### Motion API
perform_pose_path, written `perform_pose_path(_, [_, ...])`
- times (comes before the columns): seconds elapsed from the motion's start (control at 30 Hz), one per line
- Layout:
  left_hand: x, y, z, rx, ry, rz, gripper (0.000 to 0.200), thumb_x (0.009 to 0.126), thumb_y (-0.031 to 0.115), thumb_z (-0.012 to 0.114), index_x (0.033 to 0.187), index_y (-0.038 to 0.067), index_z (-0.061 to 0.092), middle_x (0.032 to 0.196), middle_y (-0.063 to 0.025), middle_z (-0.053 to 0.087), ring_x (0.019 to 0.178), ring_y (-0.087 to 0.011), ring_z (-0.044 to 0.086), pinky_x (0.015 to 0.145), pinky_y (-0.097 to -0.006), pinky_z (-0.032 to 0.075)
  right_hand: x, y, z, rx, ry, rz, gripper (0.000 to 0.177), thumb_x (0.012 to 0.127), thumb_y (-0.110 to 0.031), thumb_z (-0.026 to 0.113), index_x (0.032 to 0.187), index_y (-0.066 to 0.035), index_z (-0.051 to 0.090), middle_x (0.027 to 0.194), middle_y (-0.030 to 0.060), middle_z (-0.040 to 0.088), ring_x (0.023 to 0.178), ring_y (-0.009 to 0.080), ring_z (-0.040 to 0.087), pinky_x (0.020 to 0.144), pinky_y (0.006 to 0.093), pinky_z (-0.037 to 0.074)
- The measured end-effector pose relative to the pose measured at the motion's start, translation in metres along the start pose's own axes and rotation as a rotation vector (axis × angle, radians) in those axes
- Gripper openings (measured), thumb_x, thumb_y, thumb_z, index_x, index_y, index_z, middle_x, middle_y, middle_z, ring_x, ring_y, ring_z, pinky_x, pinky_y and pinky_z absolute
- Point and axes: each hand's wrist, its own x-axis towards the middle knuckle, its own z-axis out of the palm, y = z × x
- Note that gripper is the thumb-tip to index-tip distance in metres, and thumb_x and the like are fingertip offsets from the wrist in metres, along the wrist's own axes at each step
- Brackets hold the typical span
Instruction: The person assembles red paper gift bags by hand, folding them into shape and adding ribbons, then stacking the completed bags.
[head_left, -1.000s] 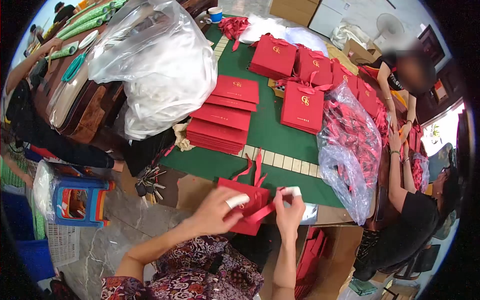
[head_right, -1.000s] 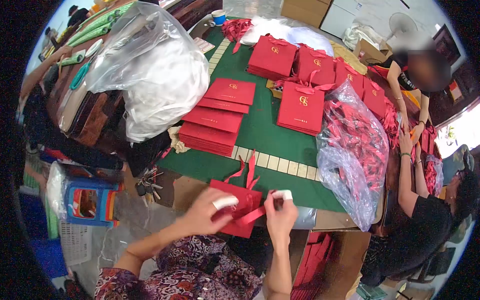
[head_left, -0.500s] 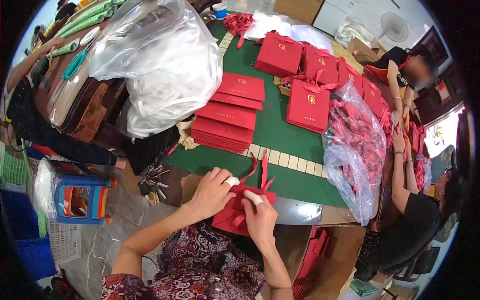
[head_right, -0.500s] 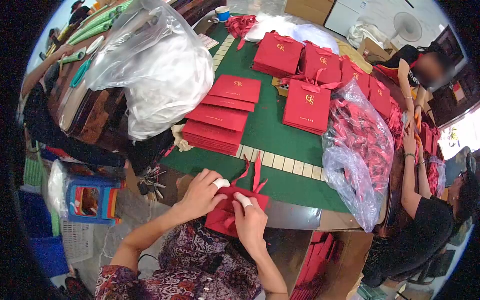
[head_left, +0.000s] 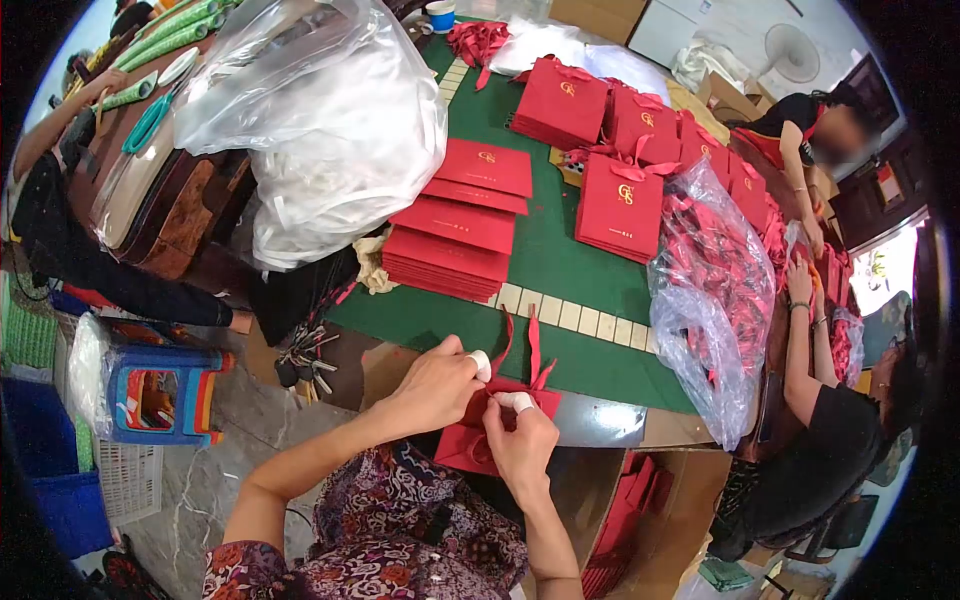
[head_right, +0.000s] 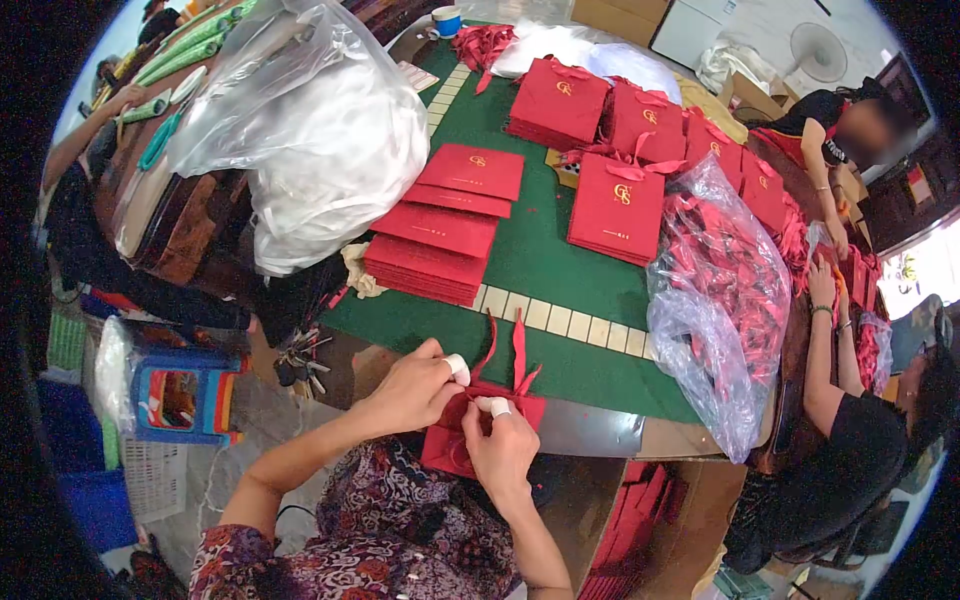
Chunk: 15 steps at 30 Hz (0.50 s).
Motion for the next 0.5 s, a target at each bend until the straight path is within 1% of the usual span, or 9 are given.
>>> perform_pose_path(0.07, [-0.001, 0.001, 0.004, -0.050, 0.034, -0.046, 0.008, 0.082, 0.007, 0.065, 0.088, 0.002, 0.062, 0.079, -0.0155, 0.061, 0.083, -0.0353, 0.055, 0.072, -0.0444, 0.046, -0.001, 0.001, 0.001, -0.023, 0.021, -0.028, 0.011, 0.083, -0.010, 0.072, 0.088, -0.002, 0.067, 0.075, 0.0137, 0.069, 0.063, 0.0244, 0.067, 0.059, 0.0345, 0.051])
perform_pose_path(0.13, [-0.001, 0.002, 0.006, -0.057, 0.046, -0.040, 0.008, 0.082, 0.007, 0.065, 0.088, 0.003, 0.062, 0.077, -0.0153, 0.061, 0.082, -0.0349, 0.055, 0.072, -0.0441, 0.046, -0.002, 0.000, 0.002, -0.045, 0.041, -0.055, 0.010, 0.083, -0.011, 0.071, 0.086, -0.002, 0.067, 0.074, 0.0138, 0.069, 0.063, 0.0248, 0.067, 0.058, 0.0348, 0.051])
perform_pose_path(0.2, [-0.002, 0.004, 0.009, -0.066, 0.059, -0.034, 0.008, 0.082, 0.007, 0.065, 0.088, 0.003, 0.062, 0.076, -0.0150, 0.061, 0.081, -0.0345, 0.055, 0.071, -0.0438, 0.045, -0.002, -0.003, 0.000, -0.027, 0.001, 0.049, 0.010, 0.083, -0.011, 0.071, 0.084, -0.002, 0.066, 0.071, 0.0138, 0.068, 0.061, 0.0255, 0.067, 0.057, 0.0354, 0.052])
perform_pose_path(0.3, [-0.004, 0.006, 0.011, -0.072, 0.062, -0.042, 0.008, 0.082, 0.007, 0.065, 0.088, 0.003, 0.062, 0.076, -0.0146, 0.062, 0.080, -0.0336, 0.055, 0.071, -0.0432, 0.045, 0.000, -0.003, -0.003, -0.056, -0.009, 0.029, 0.010, 0.083, -0.011, 0.071, 0.085, -0.003, 0.066, 0.069, 0.0132, 0.068, 0.059, 0.0256, 0.067, 0.056, 0.0352, 0.052])
perform_pose_path(0.33, [-0.005, 0.006, 0.013, -0.060, 0.095, -0.014, 0.008, 0.082, 0.006, 0.064, 0.088, 0.003, 0.061, 0.076, -0.0144, 0.062, 0.079, -0.0333, 0.053, 0.071, -0.0430, 0.045, 0.000, -0.003, -0.003, -0.057, -0.008, 0.032, 0.010, 0.083, -0.011, 0.071, 0.085, -0.003, 0.066, 0.069, 0.0132, 0.068, 0.059, 0.0256, 0.067, 0.056, 0.0352, 0.052])
perform_pose_path(0.4, [-0.005, 0.008, 0.014, -0.049, 0.128, 0.015, 0.008, 0.081, 0.006, 0.064, 0.087, 0.003, 0.060, 0.076, -0.0142, 0.063, 0.079, -0.0329, 0.052, 0.071, -0.0429, 0.044, 0.000, -0.003, 0.000, -0.029, -0.059, 0.083, 0.014, 0.083, -0.016, 0.071, 0.088, -0.004, 0.067, 0.073, 0.0145, 0.068, 0.063, 0.0317, 0.066, 0.058, 0.0411, 0.051])
perform_pose_path(0.43, [-0.005, 0.012, 0.014, -0.059, 0.134, 0.015, 0.008, 0.081, 0.006, 0.064, 0.088, 0.003, 0.060, 0.076, -0.0140, 0.063, 0.079, -0.0329, 0.053, 0.071, -0.0430, 0.044, 0.000, -0.003, 0.001, -0.029, -0.060, 0.085, 0.014, 0.083, -0.016, 0.071, 0.088, -0.004, 0.067, 0.073, 0.0145, 0.068, 0.063, 0.0317, 0.066, 0.058, 0.0411, 0.051])
perform_pose_path(0.5, [-0.005, 0.011, 0.013, -0.066, 0.145, 0.013, 0.008, 0.081, 0.006, 0.064, 0.088, 0.003, 0.060, 0.076, -0.0138, 0.063, 0.079, -0.0328, 0.053, 0.071, -0.0431, 0.045, 0.000, -0.004, 0.003, -0.044, 0.034, 0.018, 0.013, 0.083, -0.014, 0.072, 0.091, -0.004, 0.067, 0.074, 0.0139, 0.068, 0.063, 0.0308, 0.066, 0.058, 0.0401, 0.051])
